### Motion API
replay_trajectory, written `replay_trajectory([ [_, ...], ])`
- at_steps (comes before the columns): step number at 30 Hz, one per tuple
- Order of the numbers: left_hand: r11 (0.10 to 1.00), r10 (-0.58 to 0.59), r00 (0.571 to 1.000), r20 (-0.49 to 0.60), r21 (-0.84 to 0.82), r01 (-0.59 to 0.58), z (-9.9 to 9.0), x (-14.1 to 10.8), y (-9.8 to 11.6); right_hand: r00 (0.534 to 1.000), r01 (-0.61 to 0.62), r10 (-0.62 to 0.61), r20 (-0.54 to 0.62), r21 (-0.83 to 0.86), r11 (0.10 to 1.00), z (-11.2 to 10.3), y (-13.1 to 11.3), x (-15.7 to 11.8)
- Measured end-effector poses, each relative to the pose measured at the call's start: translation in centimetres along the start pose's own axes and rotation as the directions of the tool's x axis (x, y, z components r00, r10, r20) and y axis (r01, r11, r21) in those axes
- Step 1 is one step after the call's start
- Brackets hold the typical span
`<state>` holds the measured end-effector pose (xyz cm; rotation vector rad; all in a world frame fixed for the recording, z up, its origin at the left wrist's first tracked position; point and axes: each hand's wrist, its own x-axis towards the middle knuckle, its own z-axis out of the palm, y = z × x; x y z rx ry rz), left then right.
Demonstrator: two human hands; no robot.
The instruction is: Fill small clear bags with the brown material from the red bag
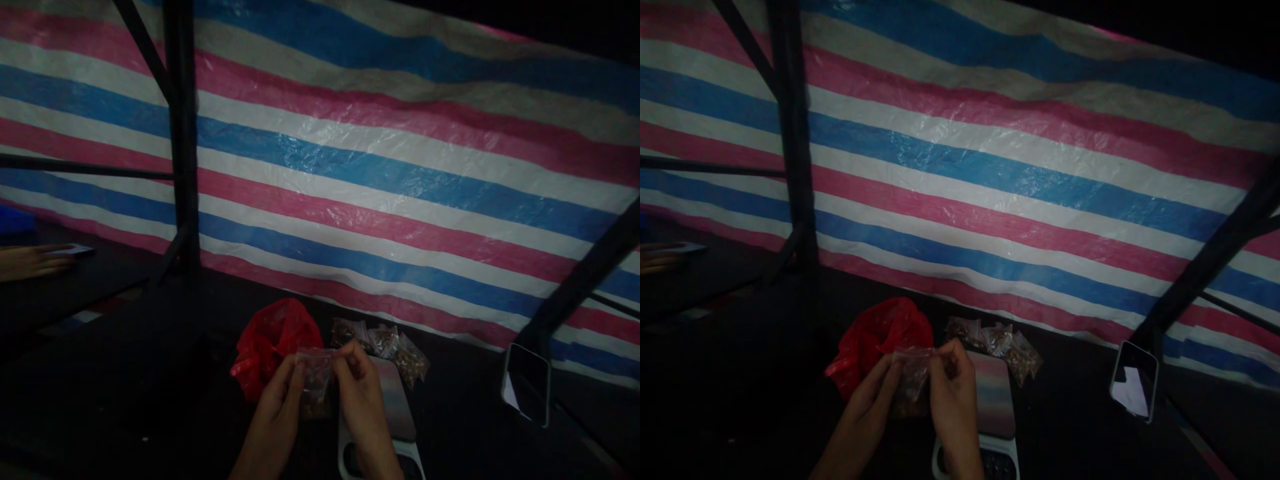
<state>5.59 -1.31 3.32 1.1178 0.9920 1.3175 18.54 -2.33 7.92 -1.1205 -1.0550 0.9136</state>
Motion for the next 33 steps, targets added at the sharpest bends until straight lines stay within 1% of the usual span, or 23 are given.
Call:
replay_trajectory([
  [2, 1.000, -0.002, 1.000, 0.008, -0.018, 0.002, 0.0, 0.1, 0.0, 1.000, 0.013, -0.013, 0.002, -0.007, 1.000, 0.4, 0.4, -0.1],
  [5, 0.999, 0.008, 1.000, -0.003, -0.035, -0.008, 0.0, 0.4, 0.1, 0.999, 0.009, -0.008, 0.037, -0.025, 1.000, 0.8, 0.4, -0.3],
  [9, 0.998, 0.007, 1.000, -0.030, -0.056, -0.009, 0.2, 0.7, 0.2, 0.993, -0.018, 0.018, 0.120, 0.005, 1.000, 0.8, 0.2, -0.3],
  [11, 0.998, 0.014, 0.999, -0.038, -0.062, -0.016, 0.4, 0.7, 0.3, 0.991, -0.033, 0.029, 0.128, 0.029, 0.999, 0.7, 0.3, -0.2],
  [15, 0.998, 0.035, 0.998, -0.054, -0.055, -0.038, 0.6, 0.5, 0.5, 0.993, -0.031, 0.026, 0.117, 0.042, 0.999, 0.7, 0.8, -0.1],
  [20, 0.998, 0.046, 0.997, -0.061, -0.032, -0.048, 0.8, 0.2, 0.8, 1.000, -0.001, 0.000, 0.028, 0.038, 0.999, 0.8, 1.2, 0.0],
  [22, 0.998, 0.036, 0.996, -0.080, -0.043, -0.039, 0.8, 0.1, 0.9, 1.000, 0.004, -0.004, 0.022, 0.012, 1.000, 0.8, 1.2, 0.0],
  [25, 0.997, -0.003, 0.994, -0.109, -0.080, -0.006, 0.8, 0.2, 1.1, 0.996, 0.002, 0.000, 0.091, -0.015, 1.000, 0.6, 1.0, 0.0],
  [28, 0.994, -0.031, 0.992, -0.122, -0.104, 0.018, 0.6, 0.4, 1.3, 0.989, -0.028, 0.026, 0.148, 0.007, 1.000, 0.4, 0.9, 0.0],
  [31, 0.994, -0.028, 0.991, -0.129, -0.113, 0.013, 0.6, 0.6, 1.5, 0.985, -0.049, 0.046, 0.166, 0.013, 0.999, 0.3, 0.8, -0.1],
  [33, 0.993, -0.032, 0.992, -0.126, -0.121, 0.017, 0.7, 0.5, 1.6, 0.987, -0.041, 0.039, 0.154, 0.008, 0.999, 0.2, 0.8, -0.1],
])
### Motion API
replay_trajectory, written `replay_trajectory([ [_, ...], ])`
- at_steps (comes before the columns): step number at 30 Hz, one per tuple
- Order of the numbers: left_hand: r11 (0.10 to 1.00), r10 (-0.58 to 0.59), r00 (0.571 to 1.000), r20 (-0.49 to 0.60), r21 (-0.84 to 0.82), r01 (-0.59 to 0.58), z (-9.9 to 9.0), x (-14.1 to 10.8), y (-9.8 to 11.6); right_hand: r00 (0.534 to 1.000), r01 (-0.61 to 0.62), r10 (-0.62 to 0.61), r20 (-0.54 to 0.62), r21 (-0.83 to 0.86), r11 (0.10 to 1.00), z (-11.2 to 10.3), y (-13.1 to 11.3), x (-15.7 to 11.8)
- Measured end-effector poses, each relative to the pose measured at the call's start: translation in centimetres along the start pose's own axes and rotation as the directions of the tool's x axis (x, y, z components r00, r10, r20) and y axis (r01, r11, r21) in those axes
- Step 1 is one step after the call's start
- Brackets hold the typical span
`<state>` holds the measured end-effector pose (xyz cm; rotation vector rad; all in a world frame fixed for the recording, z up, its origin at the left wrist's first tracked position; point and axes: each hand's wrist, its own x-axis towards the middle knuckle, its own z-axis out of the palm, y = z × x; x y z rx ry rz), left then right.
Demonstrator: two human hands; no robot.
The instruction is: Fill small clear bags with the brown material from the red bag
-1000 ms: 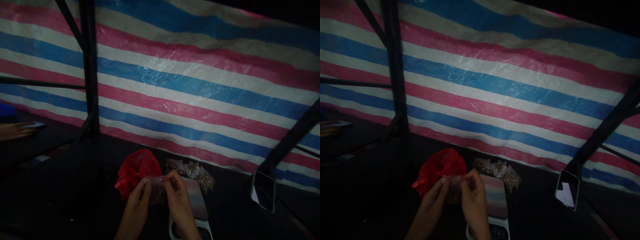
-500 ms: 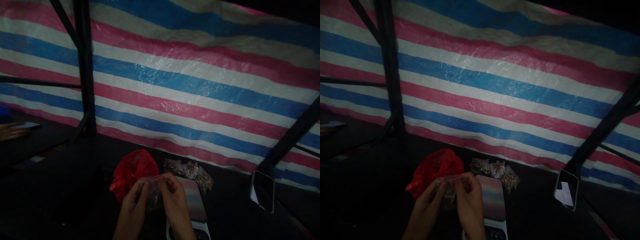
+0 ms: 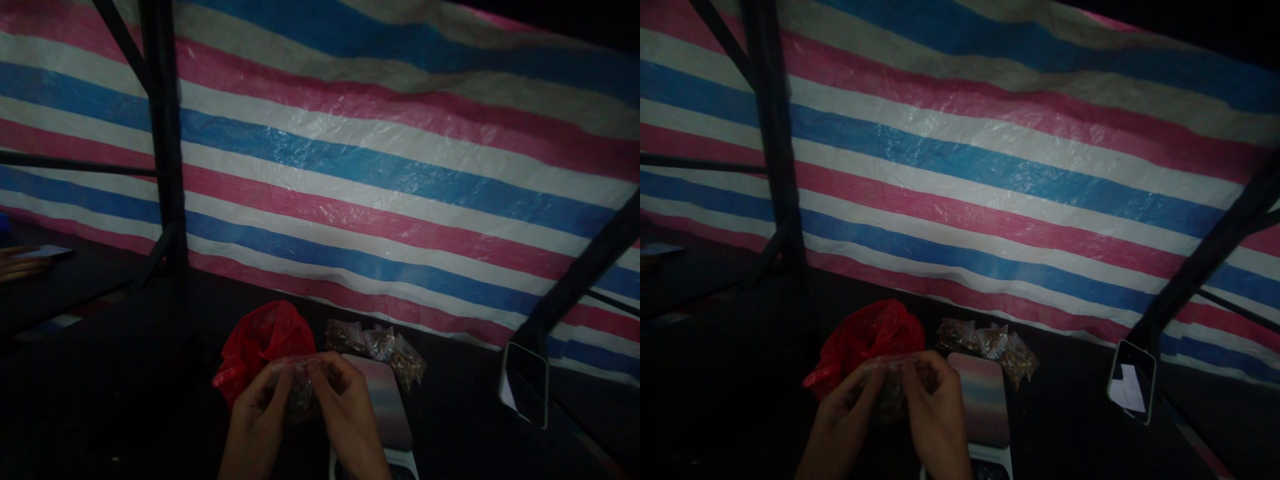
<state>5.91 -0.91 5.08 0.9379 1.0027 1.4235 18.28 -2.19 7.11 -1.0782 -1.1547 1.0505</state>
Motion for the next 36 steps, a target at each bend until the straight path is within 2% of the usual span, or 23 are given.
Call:
replay_trajectory([
  [5, 1.000, -0.019, 1.000, 0.020, -0.005, 0.019, 0.1, -0.1, -0.3, 1.000, -0.015, 0.016, -0.023, 0.017, 1.000, -0.2, 0.3, 0.2],
  [9, 0.998, 0.020, 1.000, 0.013, 0.060, -0.021, -0.2, 0.0, -0.8, 0.999, -0.038, 0.040, -0.030, 0.045, 0.998, -0.2, 0.6, 0.4],
  [16, 0.992, 0.083, 0.994, 0.067, 0.088, -0.088, 0.0, 0.3, -1.1, 0.998, -0.006, 0.009, -0.065, 0.042, 0.999, -0.3, 0.5, 0.4],
  [22, 0.985, 0.135, 0.983, 0.126, 0.094, -0.147, -0.3, 0.2, -1.3, 0.999, -0.033, 0.032, 0.042, 0.006, 0.999, -0.8, 0.1, 0.2],
  [27, 0.981, 0.147, 0.970, 0.195, 0.096, -0.168, -0.3, -0.5, -1.3, 1.000, -0.002, 0.002, 0.010, -0.041, 0.999, -0.9, 0.0, -0.1],
  [36, 0.961, 0.189, 0.969, 0.158, 0.175, -0.216, -0.3, 0.0, -1.4, 0.998, 0.065, -0.063, 0.018, -0.183, 0.981, -0.7, 0.1, 0.1],
])
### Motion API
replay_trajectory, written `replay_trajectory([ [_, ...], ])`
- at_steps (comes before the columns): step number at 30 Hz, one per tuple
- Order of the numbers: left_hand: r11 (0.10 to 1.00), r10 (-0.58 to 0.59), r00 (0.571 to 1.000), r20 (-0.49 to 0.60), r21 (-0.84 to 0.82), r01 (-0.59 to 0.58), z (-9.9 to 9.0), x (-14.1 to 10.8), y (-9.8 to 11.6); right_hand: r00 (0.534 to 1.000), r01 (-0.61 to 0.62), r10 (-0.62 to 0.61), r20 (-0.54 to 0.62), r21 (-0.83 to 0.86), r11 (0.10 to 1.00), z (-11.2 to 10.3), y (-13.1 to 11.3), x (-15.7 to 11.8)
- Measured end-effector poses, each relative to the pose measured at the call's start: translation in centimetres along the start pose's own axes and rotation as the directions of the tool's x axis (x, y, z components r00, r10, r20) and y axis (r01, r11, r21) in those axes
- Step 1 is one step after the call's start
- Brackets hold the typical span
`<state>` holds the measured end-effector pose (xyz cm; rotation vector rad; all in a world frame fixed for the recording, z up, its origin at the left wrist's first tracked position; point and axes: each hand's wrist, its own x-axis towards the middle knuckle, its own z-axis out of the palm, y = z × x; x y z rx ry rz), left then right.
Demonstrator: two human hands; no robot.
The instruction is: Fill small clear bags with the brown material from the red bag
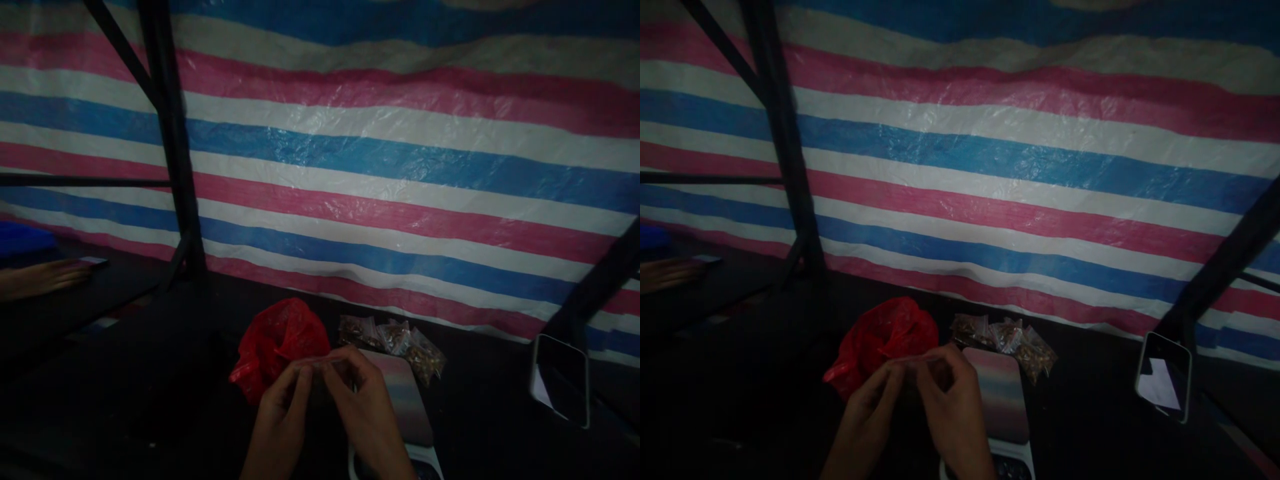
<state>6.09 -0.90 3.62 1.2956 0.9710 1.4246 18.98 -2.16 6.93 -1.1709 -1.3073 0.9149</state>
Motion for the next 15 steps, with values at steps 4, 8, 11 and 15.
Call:
replay_trajectory([
  [4, 0.999, 0.012, 1.000, -0.026, 0.044, -0.011, -0.1, -0.2, 0.0, 1.000, 0.019, -0.020, -0.017, -0.048, 0.999, 0.4, 0.0, 0.0],
  [8, 0.997, 0.041, 0.998, -0.041, 0.074, -0.038, -0.6, -0.1, 0.0, 0.999, 0.038, -0.037, 0.034, -0.035, 0.999, 0.7, -0.4, -0.1],
  [11, 0.995, 0.048, 0.999, -0.008, 0.090, -0.047, -0.8, -0.2, -0.1, 0.999, 0.040, -0.041, -0.013, -0.065, 0.997, 0.7, -0.7, -0.2],
  [15, 0.988, 0.069, 0.998, 0.012, 0.136, -0.070, -1.2, -0.5, -0.3, 0.998, 0.057, -0.059, -0.029, -0.069, 0.996, 0.6, -0.8, -0.1],
])
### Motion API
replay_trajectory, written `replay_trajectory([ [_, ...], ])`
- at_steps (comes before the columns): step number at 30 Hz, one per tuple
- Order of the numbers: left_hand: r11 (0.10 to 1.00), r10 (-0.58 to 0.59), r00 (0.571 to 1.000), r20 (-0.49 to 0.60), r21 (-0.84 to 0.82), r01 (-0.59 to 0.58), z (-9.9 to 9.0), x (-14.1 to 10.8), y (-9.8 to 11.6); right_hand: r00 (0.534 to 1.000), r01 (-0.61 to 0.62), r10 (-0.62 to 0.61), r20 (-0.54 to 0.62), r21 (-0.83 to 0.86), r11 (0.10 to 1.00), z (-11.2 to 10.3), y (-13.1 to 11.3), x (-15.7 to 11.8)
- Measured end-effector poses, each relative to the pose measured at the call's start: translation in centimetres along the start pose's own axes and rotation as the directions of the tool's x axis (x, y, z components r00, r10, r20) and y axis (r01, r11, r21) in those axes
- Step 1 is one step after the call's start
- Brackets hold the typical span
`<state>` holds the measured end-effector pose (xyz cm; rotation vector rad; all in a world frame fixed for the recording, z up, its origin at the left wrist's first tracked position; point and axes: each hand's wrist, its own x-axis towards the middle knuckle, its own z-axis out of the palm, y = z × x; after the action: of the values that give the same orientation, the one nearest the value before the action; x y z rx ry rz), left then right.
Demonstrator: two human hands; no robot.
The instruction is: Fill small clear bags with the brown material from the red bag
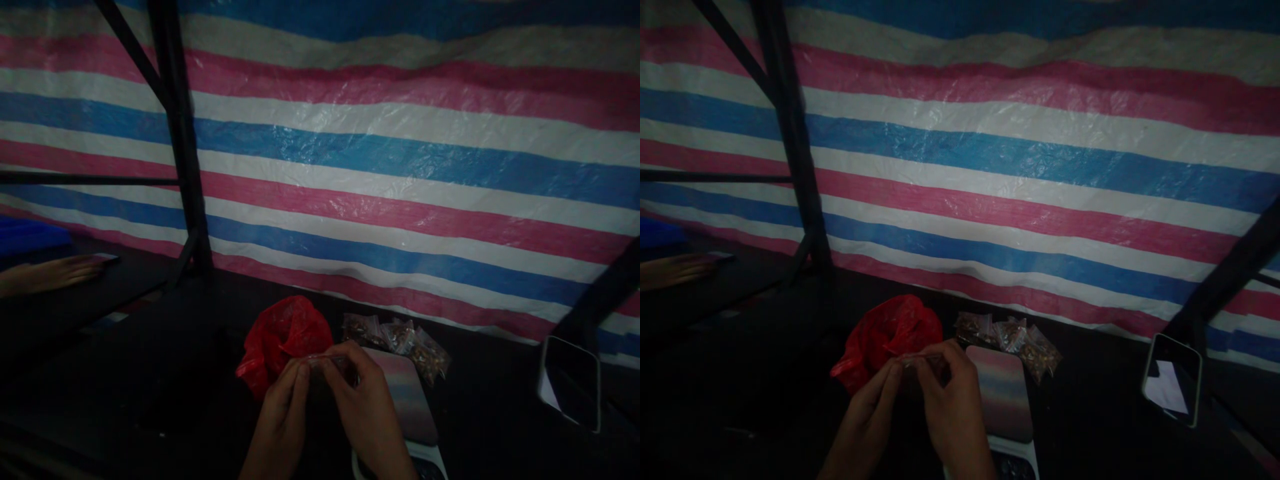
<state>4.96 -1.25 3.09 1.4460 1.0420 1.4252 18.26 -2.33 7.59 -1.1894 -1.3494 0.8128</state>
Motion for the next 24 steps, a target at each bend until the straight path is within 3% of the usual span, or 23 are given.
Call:
replay_trajectory([
  [5, 0.998, 0.037, 0.999, 0.021, 0.040, -0.038, -0.1, 0.0, 0.0, 0.999, -0.042, 0.042, -0.008, 0.017, 0.999, -0.1, -0.2, 0.0],
  [9, 0.989, 0.085, 0.996, 0.033, 0.120, -0.088, 0.1, -0.3, -0.3, 0.972, -0.001, -0.018, -0.234, -0.080, 0.997, -2.7, -0.5, 0.6],
  [12, 0.944, 0.220, 0.972, -0.086, 0.271, -0.189, -0.5, -0.8, -0.7, 0.875, -0.047, -0.002, -0.484, -0.088, 0.995, -7.0, -0.2, 1.1],
  [14, 0.872, 0.346, 0.925, -0.155, 0.417, -0.256, -1.3, -1.0, -0.8, 0.746, -0.114, -0.016, -0.666, -0.151, 0.982, -10.4, 0.3, 1.1],
  [16, 0.800, 0.410, 0.874, -0.262, 0.563, -0.207, -2.2, -0.7, -0.8, 0.614, -0.255, -0.045, -0.788, -0.253, 0.933, -13.6, 1.2, 0.8],
  [17, 0.782, 0.391, 0.858, -0.333, 0.611, -0.120, -2.7, -0.4, -0.9, 0.586, -0.351, -0.052, -0.809, -0.311, 0.883, -14.9, 1.6, 0.7],
  [19, 0.787, 0.228, 0.860, -0.455, 0.606, 0.112, -3.5, 0.4, -1.3, 0.668, -0.474, -0.023, -0.744, -0.448, 0.758, -16.4, 2.1, 0.8],
  [21, 0.804, -0.008, 0.890, -0.457, 0.526, 0.277, -4.1, 1.3, -1.8, 0.754, -0.468, -0.014, -0.656, -0.552, 0.691, -16.1, 2.2, 1.5],
  [23, 0.828, -0.093, 0.923, -0.374, 0.486, 0.280, -4.5, 2.0, -2.3, 0.812, -0.371, -0.072, -0.579, -0.608, 0.702, -13.8, 1.6, 2.5],
  [24, 0.847, -0.095, 0.938, -0.334, 0.468, 0.253, -4.5, 2.3, -2.4, 0.878, -0.236, -0.135, -0.458, -0.662, 0.712, -12.1, 1.2, 3.0],
])
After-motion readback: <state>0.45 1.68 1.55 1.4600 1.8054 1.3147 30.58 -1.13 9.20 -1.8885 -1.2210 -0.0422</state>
